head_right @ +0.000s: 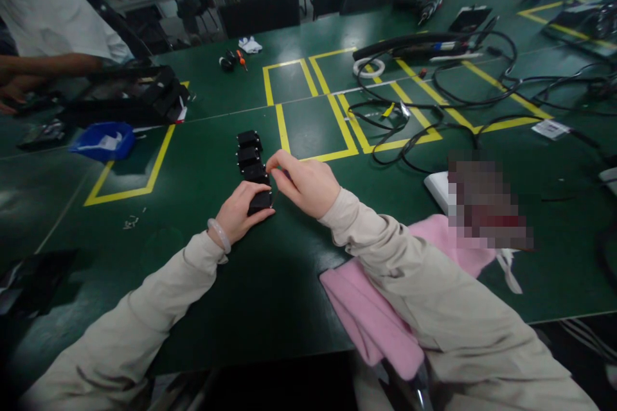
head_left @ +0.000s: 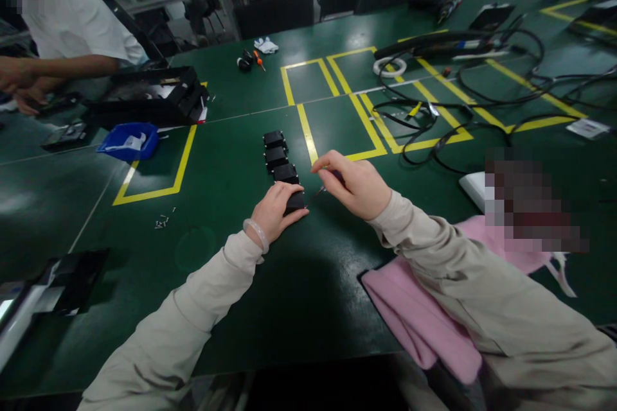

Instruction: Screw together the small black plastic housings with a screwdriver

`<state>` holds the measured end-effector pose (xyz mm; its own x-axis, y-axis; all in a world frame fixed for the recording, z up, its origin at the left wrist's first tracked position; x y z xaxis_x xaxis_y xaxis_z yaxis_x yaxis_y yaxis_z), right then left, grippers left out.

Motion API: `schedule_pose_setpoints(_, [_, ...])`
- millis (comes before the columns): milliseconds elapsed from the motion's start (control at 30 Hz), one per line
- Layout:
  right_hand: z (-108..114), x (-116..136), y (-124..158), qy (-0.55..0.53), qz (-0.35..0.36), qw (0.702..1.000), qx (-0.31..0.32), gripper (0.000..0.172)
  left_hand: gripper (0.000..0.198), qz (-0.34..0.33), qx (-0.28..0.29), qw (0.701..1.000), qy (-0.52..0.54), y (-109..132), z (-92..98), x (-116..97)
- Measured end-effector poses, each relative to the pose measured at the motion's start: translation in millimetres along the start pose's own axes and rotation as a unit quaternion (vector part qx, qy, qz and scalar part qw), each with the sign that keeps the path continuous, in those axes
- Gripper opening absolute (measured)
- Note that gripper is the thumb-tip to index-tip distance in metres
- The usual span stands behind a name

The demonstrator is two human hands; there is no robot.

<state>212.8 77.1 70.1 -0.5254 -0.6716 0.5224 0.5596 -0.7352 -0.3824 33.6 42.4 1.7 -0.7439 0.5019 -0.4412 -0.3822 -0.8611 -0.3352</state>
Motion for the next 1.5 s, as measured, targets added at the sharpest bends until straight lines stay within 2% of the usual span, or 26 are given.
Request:
schedule_pose_setpoints(467, [0.5, 1.8, -0.1, -0.028, 0.010, 0.999, 0.012, 0.021, 0.037, 0.001, 0.001, 1.000, 0.011, 0.0, -0.2, 0.9])
schedule_pose_setpoints(667, [-0.8, 0.8, -1.0, -0.023, -0.009, 1.000, 0.014, 0.021, 0.038, 0.001, 0.005, 1.000, 0.011, -0.1, 0.6, 0.9])
schedule_pose_setpoints(867, [-0.3, -0.1, -1.3, -0.027, 0.007, 1.000, 0.004, 0.019, 0.037, 0.000, 0.003, 1.000, 0.011, -0.3, 0.2, 1.2])
schedule_pose_setpoints(967, [-0.7, -0.7, -0.5, -0.016, 0.001, 1.000, 0.003, 0.025, 0.038, -0.002, 0.003, 1.000, 0.013, -0.2, 0.1, 1.3])
schedule_pose_setpoints(1133, [-0.8, -0.2, 0.5, -0.028, 0.003, 1.000, -0.006, 0.019, 0.037, 0.003, 0.005, 1.000, 0.014, -0.1, 0.7, 1.3])
schedule_pose_setpoints(1367, [-0.7, -2.1, -1.1, -0.020, -0.010, 1.000, 0.005, 0.024, 0.037, 0.006, 0.003, 1.000, 0.013, -0.1, 0.7, 1.1])
schedule_pose_setpoints(1500, [0.0, -3.0, -2.0, -0.039, -0.012, 0.999, 0.005, 0.018, 0.035, 0.009, 0.008, 1.000, 0.009, -0.7, 1.4, 0.2])
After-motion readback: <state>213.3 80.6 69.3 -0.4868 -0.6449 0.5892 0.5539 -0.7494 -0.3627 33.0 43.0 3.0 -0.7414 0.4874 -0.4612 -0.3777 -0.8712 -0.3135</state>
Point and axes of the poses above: each hand's wrist, its own y-axis away from the middle knuckle, its own z-axis out of the back of the hand, x = y × z, the point moved 3 cm from there along -y, towards the middle knuckle, and after that the axes turned 1 degree about y, right-handed, at the moved point
